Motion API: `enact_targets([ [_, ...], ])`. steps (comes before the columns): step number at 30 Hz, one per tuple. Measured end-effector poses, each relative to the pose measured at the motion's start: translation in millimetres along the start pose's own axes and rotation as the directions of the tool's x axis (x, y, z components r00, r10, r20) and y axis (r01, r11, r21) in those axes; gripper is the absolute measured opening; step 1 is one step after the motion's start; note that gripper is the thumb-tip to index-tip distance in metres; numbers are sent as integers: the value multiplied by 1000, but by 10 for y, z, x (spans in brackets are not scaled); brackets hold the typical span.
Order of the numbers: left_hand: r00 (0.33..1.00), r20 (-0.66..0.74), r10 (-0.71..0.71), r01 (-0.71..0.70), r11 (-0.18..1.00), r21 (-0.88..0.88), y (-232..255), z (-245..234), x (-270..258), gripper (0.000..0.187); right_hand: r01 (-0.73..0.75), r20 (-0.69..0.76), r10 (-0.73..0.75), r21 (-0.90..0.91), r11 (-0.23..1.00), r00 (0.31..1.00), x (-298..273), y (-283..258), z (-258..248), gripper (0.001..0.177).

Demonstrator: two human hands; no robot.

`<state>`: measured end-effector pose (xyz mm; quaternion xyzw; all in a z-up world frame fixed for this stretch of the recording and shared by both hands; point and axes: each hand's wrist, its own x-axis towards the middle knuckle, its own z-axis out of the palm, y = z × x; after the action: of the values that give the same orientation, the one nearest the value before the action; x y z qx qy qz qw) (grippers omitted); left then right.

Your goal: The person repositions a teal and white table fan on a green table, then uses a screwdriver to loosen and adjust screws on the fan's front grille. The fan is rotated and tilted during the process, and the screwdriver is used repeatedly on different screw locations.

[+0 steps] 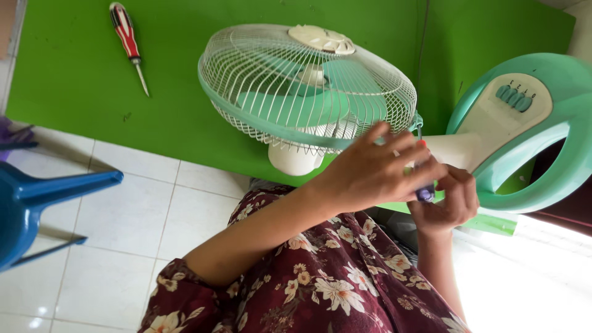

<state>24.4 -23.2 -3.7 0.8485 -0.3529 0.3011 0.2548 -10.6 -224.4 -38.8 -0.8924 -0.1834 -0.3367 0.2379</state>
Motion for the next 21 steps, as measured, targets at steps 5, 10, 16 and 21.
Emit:
enact_targets([
  [5, 985, -85, 149, -162, 973, -167, -83, -53, -118, 27, -71, 42, 67, 102, 992, 997, 55, -160, -16, 31],
  [10, 988, -52, 145, -152, 967, -205, -62, -8, -100, 21, -152, -42, 160, 158, 976, 986, -13, -294, 9, 39],
  [16, 983, -149, 104, -137, 964, -228, -132, -49, 42, 39, -327, -163, 330, 44, 944, 930, -84, -459, 75, 26],
  [21, 960, -4, 279, -261, 894, -364, -300, -87, -13, 33, -311, -37, 317, 118, 943, 948, 88, -533, -65, 36],
])
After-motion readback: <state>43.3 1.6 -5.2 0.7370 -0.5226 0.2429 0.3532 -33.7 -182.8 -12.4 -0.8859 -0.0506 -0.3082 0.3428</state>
